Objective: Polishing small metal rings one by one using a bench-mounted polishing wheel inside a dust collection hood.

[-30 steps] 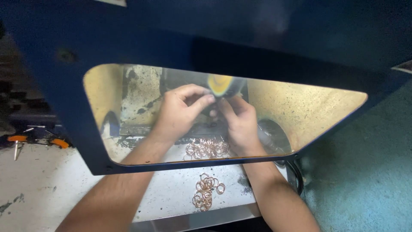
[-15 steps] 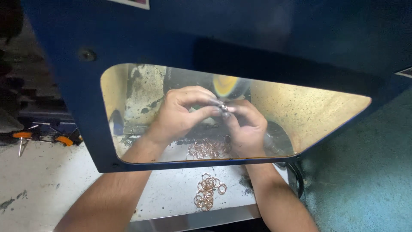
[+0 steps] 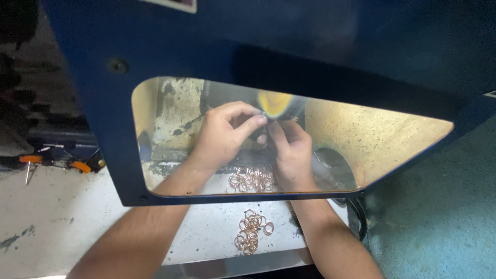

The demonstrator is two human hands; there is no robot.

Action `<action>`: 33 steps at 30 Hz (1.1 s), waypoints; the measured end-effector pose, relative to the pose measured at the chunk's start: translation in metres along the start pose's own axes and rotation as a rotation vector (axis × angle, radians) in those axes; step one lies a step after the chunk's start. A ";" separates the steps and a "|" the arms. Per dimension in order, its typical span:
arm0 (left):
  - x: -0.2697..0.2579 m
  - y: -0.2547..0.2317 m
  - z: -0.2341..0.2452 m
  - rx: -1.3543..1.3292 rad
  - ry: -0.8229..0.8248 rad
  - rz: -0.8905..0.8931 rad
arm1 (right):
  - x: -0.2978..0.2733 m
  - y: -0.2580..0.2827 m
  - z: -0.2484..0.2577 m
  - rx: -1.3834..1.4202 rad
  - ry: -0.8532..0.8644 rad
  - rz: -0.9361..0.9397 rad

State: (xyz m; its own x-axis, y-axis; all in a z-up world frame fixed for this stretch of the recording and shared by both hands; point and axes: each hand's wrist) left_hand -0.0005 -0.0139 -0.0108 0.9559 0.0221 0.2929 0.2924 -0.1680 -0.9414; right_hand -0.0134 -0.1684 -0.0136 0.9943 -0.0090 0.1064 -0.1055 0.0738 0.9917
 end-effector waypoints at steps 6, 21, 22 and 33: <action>0.002 -0.020 0.009 0.030 0.107 -0.242 | 0.008 -0.012 0.036 -0.376 0.068 0.396; 0.002 0.004 -0.006 0.247 -0.030 -0.356 | 0.000 0.012 -0.002 0.011 -0.027 -0.119; 0.002 0.006 -0.005 0.250 -0.031 -0.355 | 0.003 0.009 -0.003 0.013 -0.025 -0.120; -0.001 0.009 -0.008 0.370 -0.072 -0.454 | 0.007 0.003 -0.002 0.142 0.036 -0.186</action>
State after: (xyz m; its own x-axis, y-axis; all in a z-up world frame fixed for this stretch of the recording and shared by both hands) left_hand 0.0006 -0.0230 -0.0180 0.7284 0.0809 0.6803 0.6508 0.2288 -0.7240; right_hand -0.0064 -0.1667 -0.0096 0.9965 0.0263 -0.0795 0.0811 -0.0663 0.9945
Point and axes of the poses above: each hand's wrist, its own x-axis towards the middle knuckle, its own z-axis out of the back of the hand, y = z × x, and after that the axes turned 4 degrees about -x, right-handed
